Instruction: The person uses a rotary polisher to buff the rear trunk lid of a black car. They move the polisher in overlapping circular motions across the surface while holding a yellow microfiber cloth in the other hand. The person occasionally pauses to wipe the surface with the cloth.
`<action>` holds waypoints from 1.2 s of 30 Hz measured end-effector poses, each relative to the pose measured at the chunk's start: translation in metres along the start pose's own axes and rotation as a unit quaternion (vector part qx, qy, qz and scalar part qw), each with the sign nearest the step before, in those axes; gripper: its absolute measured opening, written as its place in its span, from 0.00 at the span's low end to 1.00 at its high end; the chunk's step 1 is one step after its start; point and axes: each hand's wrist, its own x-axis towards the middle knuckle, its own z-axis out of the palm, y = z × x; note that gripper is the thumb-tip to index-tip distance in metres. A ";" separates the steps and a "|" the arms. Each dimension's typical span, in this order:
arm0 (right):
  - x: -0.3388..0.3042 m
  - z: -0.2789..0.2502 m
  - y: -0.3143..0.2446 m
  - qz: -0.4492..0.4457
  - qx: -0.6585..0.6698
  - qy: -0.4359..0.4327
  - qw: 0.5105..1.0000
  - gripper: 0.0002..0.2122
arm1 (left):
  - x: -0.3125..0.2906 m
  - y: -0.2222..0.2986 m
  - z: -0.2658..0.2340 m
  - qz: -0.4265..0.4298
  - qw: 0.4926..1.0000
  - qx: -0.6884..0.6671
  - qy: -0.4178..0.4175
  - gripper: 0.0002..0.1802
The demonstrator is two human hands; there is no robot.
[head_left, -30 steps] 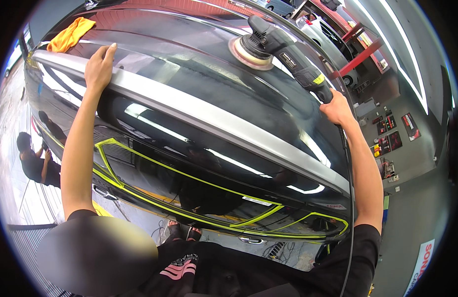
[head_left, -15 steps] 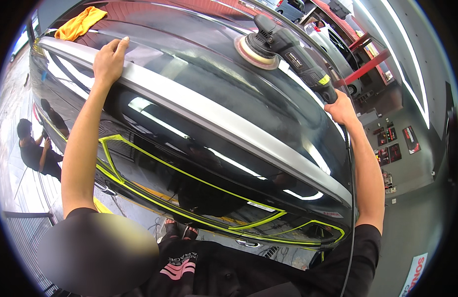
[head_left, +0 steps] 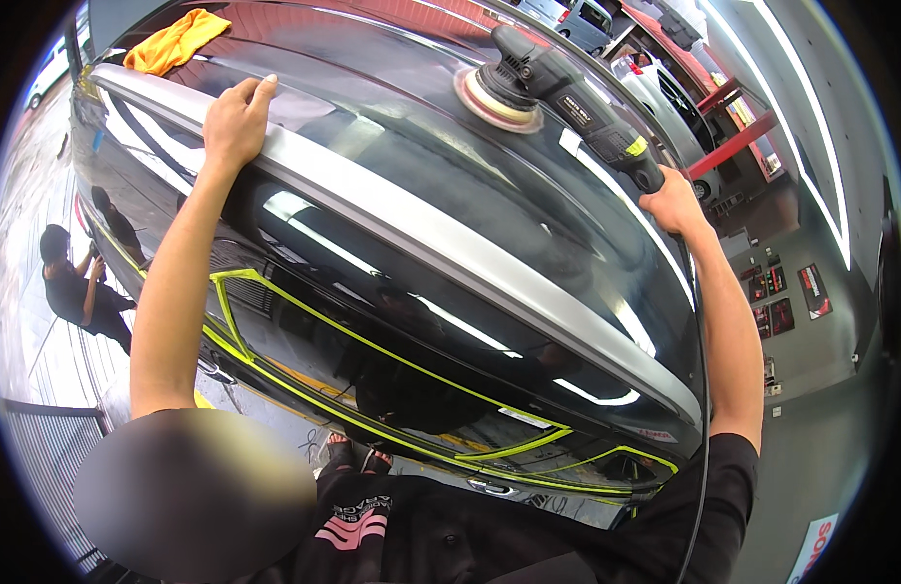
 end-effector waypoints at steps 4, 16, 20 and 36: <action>0.002 -0.001 -0.006 0.013 0.010 -0.019 1.000 0.25 | -0.008 0.004 0.002 0.004 1.000 -0.017 0.005 0.29; 0.010 0.001 -0.009 0.005 0.005 -0.012 1.000 0.21 | -0.013 0.004 0.003 0.005 1.000 -0.004 0.001 0.29; 0.001 -0.008 0.001 0.017 0.012 -0.033 0.999 0.20 | -0.010 0.004 0.001 0.005 1.000 -0.011 0.008 0.29; -0.026 -0.013 0.065 0.030 0.037 -0.019 0.999 0.14 | -0.002 -0.016 0.008 0.003 1.000 -0.017 0.007 0.30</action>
